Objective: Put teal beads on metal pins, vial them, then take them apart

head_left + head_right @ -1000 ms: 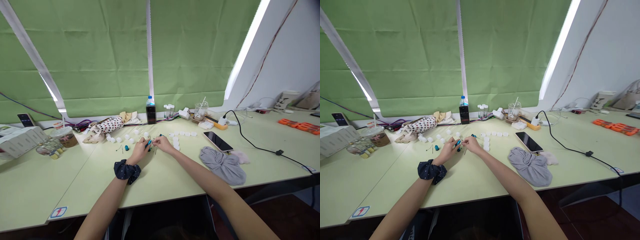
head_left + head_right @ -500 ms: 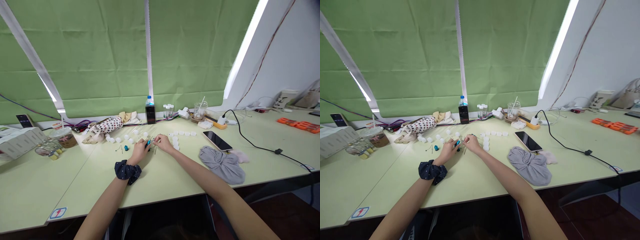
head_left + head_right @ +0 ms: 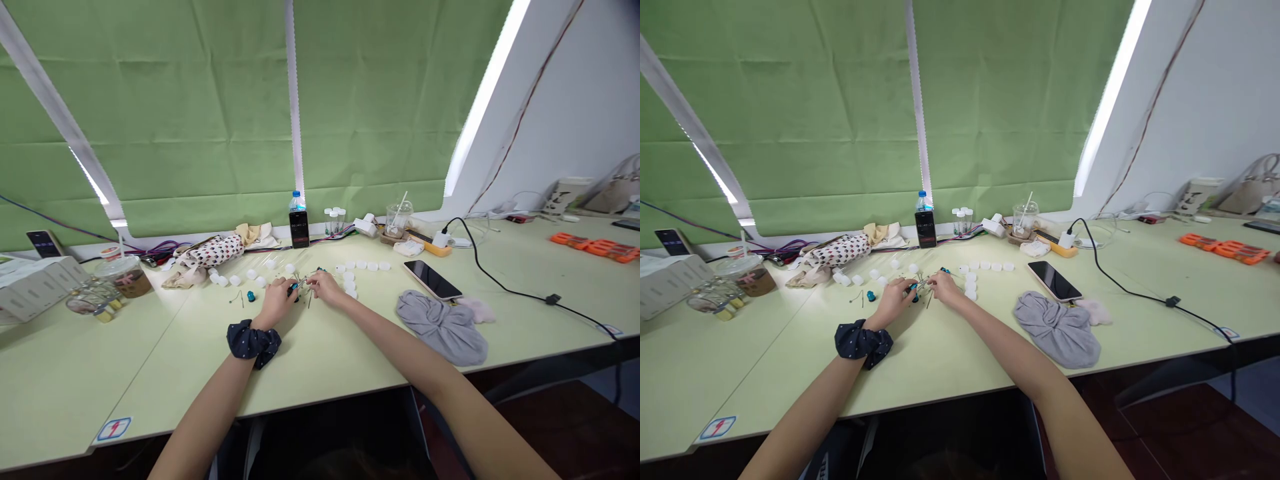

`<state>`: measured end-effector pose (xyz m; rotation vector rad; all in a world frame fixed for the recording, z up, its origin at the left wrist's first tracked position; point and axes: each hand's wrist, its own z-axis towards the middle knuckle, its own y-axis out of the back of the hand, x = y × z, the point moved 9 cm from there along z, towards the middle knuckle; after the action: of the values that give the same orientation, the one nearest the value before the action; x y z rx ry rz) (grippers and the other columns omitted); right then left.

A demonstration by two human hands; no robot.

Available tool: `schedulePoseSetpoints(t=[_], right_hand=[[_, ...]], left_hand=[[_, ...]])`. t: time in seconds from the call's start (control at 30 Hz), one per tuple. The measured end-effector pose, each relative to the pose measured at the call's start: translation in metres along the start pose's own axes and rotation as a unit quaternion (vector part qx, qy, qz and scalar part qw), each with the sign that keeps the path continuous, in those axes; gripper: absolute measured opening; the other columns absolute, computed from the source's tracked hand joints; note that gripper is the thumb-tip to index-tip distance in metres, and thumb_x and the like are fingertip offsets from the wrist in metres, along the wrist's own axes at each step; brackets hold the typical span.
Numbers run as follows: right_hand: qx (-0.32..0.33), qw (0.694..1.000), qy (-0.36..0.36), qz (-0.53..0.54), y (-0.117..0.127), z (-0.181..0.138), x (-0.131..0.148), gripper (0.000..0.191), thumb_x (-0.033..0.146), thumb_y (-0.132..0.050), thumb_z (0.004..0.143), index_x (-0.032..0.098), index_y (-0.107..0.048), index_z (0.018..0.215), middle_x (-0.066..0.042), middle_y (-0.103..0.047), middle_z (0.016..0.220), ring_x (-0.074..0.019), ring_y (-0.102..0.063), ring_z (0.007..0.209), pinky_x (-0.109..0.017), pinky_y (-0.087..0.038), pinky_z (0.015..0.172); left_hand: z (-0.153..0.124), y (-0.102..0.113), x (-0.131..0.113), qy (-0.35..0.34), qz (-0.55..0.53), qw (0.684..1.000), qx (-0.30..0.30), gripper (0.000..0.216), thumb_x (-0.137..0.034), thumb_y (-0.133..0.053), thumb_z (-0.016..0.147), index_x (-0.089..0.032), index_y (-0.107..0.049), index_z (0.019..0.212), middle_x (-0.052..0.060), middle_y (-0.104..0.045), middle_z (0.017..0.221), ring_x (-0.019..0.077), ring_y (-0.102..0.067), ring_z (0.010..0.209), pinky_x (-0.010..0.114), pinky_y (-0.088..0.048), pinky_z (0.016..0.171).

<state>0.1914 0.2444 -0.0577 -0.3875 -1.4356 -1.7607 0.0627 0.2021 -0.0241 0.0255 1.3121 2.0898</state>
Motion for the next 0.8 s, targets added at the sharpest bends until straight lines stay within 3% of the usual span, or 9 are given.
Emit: schedulePoseSetpoints(t=[0.1,0.2,0.27,0.37,0.47,0.57,0.67,0.8], right_hand=[[-0.015,1.000,0.003,0.009,0.006,0.001,-0.001,0.023,0.003,-0.051,0.077,0.015,-0.068,0.087,-0.001,-0.058,0.071,-0.0079,-0.055,0.052,-0.021,-0.048,0.063],[-0.027,0.996,0.007,0.081,0.011,0.000,0.000,0.029,0.007,-0.048,0.080,0.017,-0.063,0.103,0.000,-0.059,0.078,-0.0052,-0.053,0.046,-0.019,-0.046,0.054],[0.001,0.992,0.022,0.123,0.006,-0.001,0.004,0.032,0.010,-0.047,0.081,0.018,-0.061,0.109,-0.001,-0.059,0.083,-0.0041,-0.052,0.044,-0.018,-0.045,0.049],[0.045,0.988,0.034,0.142,-0.002,-0.002,0.007,0.029,0.011,-0.046,0.082,0.016,-0.066,0.102,0.000,-0.058,0.072,-0.0044,-0.051,0.043,-0.017,-0.044,0.050],[0.030,0.988,-0.007,0.148,-0.003,0.000,-0.004,0.028,0.009,-0.044,0.082,0.014,-0.068,0.096,0.000,-0.058,0.064,-0.0056,-0.049,0.042,-0.018,-0.044,0.050],[0.009,0.986,-0.064,0.153,0.000,0.003,-0.022,0.030,0.010,-0.044,0.083,0.014,-0.065,0.104,-0.002,-0.063,0.070,-0.0066,-0.049,0.042,-0.020,-0.044,0.049],[-0.034,0.991,-0.080,0.101,0.014,0.007,-0.034,0.033,0.011,-0.043,0.085,0.016,-0.061,0.112,-0.002,-0.064,0.071,-0.0097,-0.055,0.052,-0.022,-0.047,0.059],[-0.139,0.984,-0.089,-0.064,0.047,0.007,-0.043,0.028,0.011,-0.041,0.087,0.015,-0.064,0.102,-0.008,-0.063,0.084,-0.0160,-0.060,0.078,-0.027,-0.044,0.075]], left_hand=[[0.000,-0.001,0.002,0.002,0.017,1.000,0.008,0.028,-0.023,-0.047,0.085,-0.021,-0.064,0.107,0.008,-0.059,0.086,0.0222,-0.056,0.086,0.033,-0.040,0.075],[0.000,-0.004,0.000,-0.012,0.037,0.999,0.024,0.030,-0.023,-0.042,0.088,-0.023,-0.062,0.110,0.008,-0.058,0.087,0.0221,-0.055,0.088,0.032,-0.039,0.074],[-0.001,-0.005,-0.004,-0.030,0.042,0.998,0.035,0.031,-0.025,-0.040,0.089,-0.025,-0.060,0.114,0.008,-0.059,0.092,0.0231,-0.054,0.092,0.033,-0.037,0.075],[-0.001,-0.004,-0.009,-0.041,0.034,0.998,0.038,0.030,-0.026,-0.042,0.089,-0.026,-0.057,0.116,0.007,-0.062,0.103,0.0243,-0.052,0.098,0.035,-0.036,0.078],[0.000,0.000,-0.007,-0.024,0.020,0.999,0.016,0.027,-0.027,-0.045,0.088,-0.023,-0.056,0.112,0.007,-0.063,0.106,0.0246,-0.052,0.098,0.036,-0.035,0.080],[0.001,0.008,0.005,0.012,0.010,0.999,-0.028,0.023,-0.028,-0.046,0.087,-0.022,-0.058,0.105,0.007,-0.065,0.098,0.0249,-0.052,0.095,0.037,-0.035,0.080],[0.001,0.015,0.026,0.068,-0.017,0.994,-0.079,0.022,-0.029,-0.049,0.084,-0.022,-0.057,0.103,0.007,-0.066,0.092,0.0245,-0.053,0.092,0.038,-0.037,0.079],[-0.002,0.019,0.059,0.147,-0.082,0.977,-0.131,0.021,-0.026,-0.050,0.080,-0.020,-0.053,0.100,0.007,-0.064,0.088,0.0220,-0.056,0.084,0.037,-0.042,0.077]])
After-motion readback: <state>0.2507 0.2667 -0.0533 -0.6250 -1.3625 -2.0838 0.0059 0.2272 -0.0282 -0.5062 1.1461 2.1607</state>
